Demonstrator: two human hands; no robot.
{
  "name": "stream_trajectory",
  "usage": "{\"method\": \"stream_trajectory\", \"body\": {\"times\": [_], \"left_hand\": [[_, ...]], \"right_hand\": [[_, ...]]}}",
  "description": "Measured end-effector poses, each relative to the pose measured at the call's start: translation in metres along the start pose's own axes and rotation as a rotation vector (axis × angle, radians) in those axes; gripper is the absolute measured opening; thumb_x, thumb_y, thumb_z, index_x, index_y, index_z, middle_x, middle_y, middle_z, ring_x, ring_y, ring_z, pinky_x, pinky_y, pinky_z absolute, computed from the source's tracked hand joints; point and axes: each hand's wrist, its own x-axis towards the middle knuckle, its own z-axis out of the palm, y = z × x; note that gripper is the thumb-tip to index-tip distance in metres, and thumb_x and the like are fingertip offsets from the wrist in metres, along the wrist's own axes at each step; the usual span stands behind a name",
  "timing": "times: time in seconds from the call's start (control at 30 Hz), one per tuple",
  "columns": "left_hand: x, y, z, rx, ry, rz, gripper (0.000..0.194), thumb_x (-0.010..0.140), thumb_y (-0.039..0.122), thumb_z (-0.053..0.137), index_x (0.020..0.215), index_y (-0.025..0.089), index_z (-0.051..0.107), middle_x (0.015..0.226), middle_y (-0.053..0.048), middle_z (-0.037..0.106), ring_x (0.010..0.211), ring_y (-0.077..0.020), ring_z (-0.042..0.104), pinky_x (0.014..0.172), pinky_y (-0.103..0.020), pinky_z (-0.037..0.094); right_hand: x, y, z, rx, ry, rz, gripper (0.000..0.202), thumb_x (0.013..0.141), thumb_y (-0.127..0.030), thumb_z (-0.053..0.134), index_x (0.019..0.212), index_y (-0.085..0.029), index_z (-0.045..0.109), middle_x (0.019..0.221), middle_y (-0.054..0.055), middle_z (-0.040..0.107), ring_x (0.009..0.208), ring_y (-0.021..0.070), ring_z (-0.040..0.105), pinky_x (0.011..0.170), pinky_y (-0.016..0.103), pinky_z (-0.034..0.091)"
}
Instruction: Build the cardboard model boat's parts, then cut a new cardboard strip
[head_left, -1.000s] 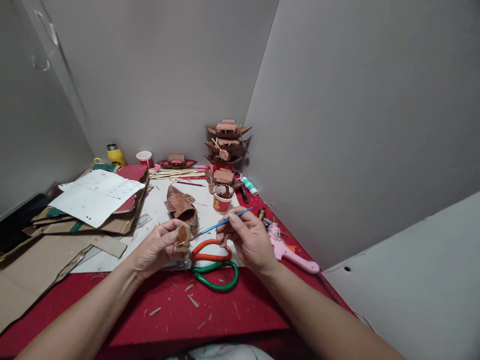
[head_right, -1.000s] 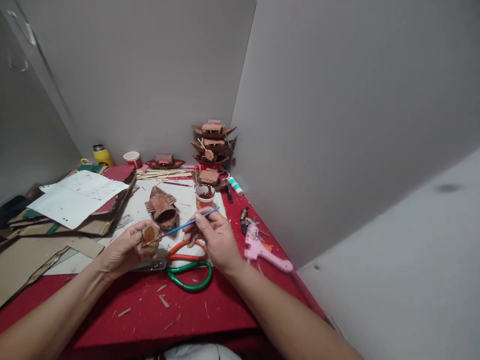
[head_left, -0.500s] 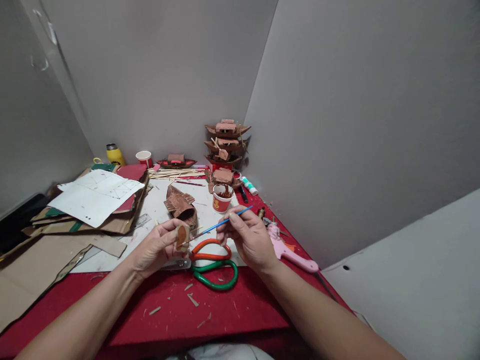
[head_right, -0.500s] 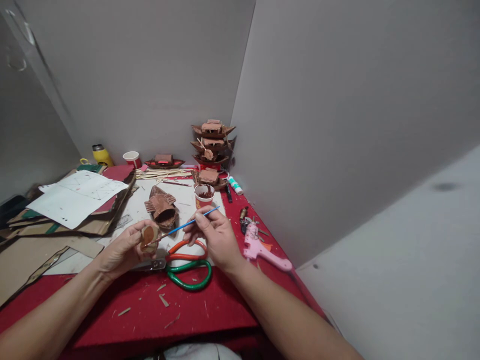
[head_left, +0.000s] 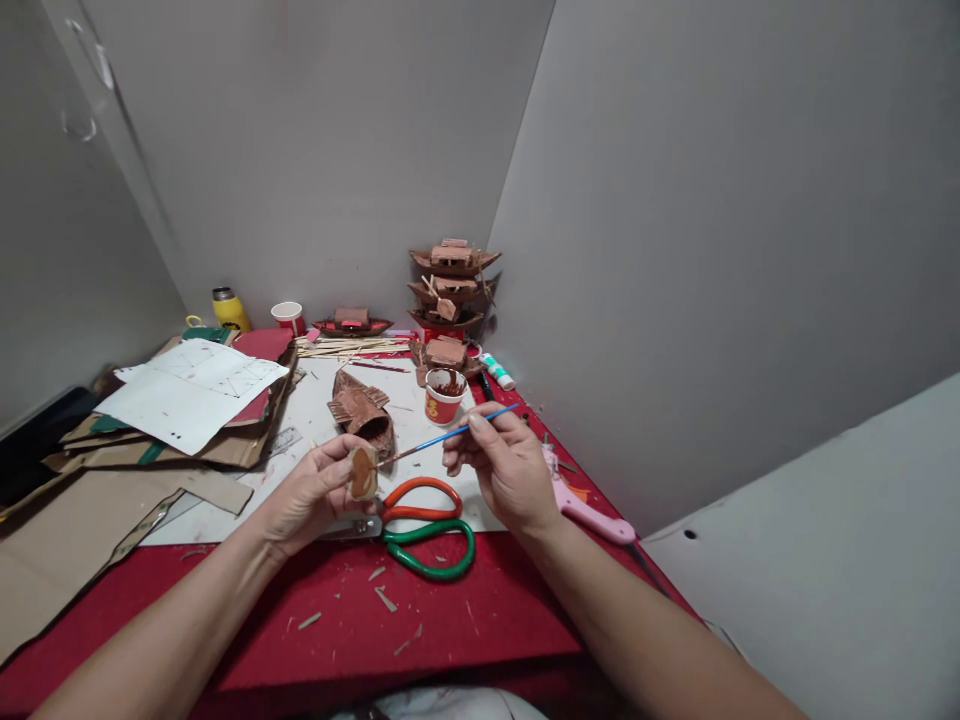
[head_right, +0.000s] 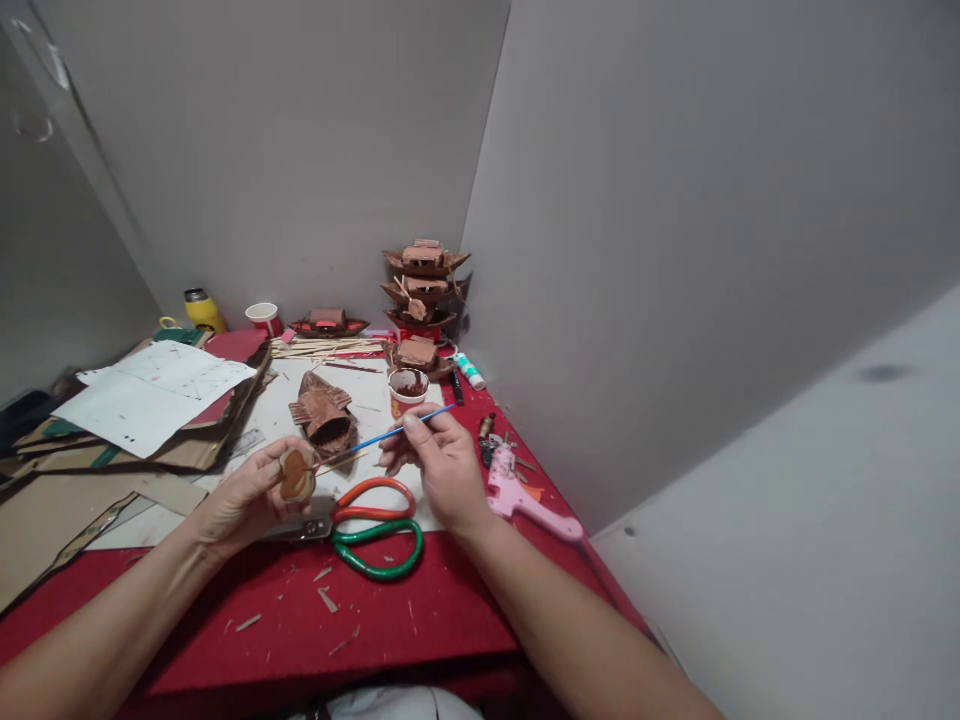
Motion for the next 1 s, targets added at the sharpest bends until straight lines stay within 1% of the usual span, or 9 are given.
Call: {"method": "stream_trajectory", "body": {"times": [0.13, 0.3, 0.47, 0.6, 0.83, 1.0], "left_hand": [[-0.0002, -0.0003, -0.001, 0.016, 0.002, 0.002, 0.039, 0.062, 0.034, 0.086, 0.091, 0.017, 0.066, 0.074, -0.001, 0.064, 0.06, -0.0117, 0.06, 0.059, -0.027, 0.055], [-0.0002, 0.0001, -0.002, 0.034, -0.013, -0.023, 0.041, 0.061, 0.034, 0.086, 0.093, 0.018, 0.066, 0.073, -0.001, 0.064, 0.061, -0.0126, 0.061, 0.059, -0.027, 0.055], [0.0004, 0.0022, -0.0022, 0.013, 0.015, 0.007, 0.041, 0.06, 0.032, 0.087, 0.092, 0.017, 0.067, 0.076, 0.0, 0.064, 0.063, -0.0119, 0.061, 0.059, -0.026, 0.055], [0.0008, 0.0015, -0.0031, 0.006, 0.033, 0.004, 0.043, 0.059, 0.032, 0.087, 0.093, 0.017, 0.066, 0.081, -0.001, 0.064, 0.065, -0.0124, 0.061, 0.059, -0.027, 0.056], [0.0003, 0.0001, -0.0025, 0.03, 0.012, -0.004, 0.043, 0.059, 0.033, 0.087, 0.092, 0.017, 0.067, 0.076, -0.001, 0.065, 0.062, -0.0122, 0.06, 0.058, -0.026, 0.055], [-0.0006, 0.0026, -0.0008, 0.031, 0.03, 0.002, 0.043, 0.058, 0.033, 0.088, 0.091, 0.017, 0.067, 0.077, -0.001, 0.065, 0.062, -0.0123, 0.061, 0.059, -0.027, 0.056]], "right_hand": [[-0.0015, -0.0003, 0.0012, -0.008, 0.0, 0.009, 0.02, 0.083, -0.037, 0.069, 0.084, -0.02, 0.058, 0.065, -0.001, 0.072, 0.051, 0.0135, 0.067, 0.046, 0.023, 0.055], [0.0012, -0.0008, 0.0005, -0.019, 0.064, -0.032, 0.022, 0.081, -0.039, 0.07, 0.085, -0.02, 0.059, 0.066, 0.0, 0.072, 0.052, 0.014, 0.067, 0.044, 0.022, 0.054], [0.0012, -0.0023, -0.0012, -0.005, 0.023, -0.003, 0.02, 0.082, -0.037, 0.069, 0.082, -0.02, 0.059, 0.062, -0.001, 0.071, 0.05, 0.0123, 0.065, 0.046, 0.021, 0.054], [-0.0017, -0.0024, 0.0011, -0.009, -0.014, 0.022, 0.02, 0.084, -0.037, 0.068, 0.083, -0.02, 0.058, 0.062, -0.002, 0.069, 0.048, 0.0119, 0.063, 0.046, 0.022, 0.053], [0.0011, -0.0027, -0.0001, -0.031, 0.063, -0.039, 0.022, 0.083, -0.039, 0.068, 0.083, -0.02, 0.058, 0.066, -0.001, 0.071, 0.052, 0.0134, 0.066, 0.044, 0.022, 0.053], [0.0003, -0.004, -0.0007, -0.018, 0.025, -0.009, 0.02, 0.083, -0.038, 0.068, 0.082, -0.02, 0.059, 0.064, -0.001, 0.07, 0.05, 0.0125, 0.065, 0.045, 0.021, 0.054]]}}
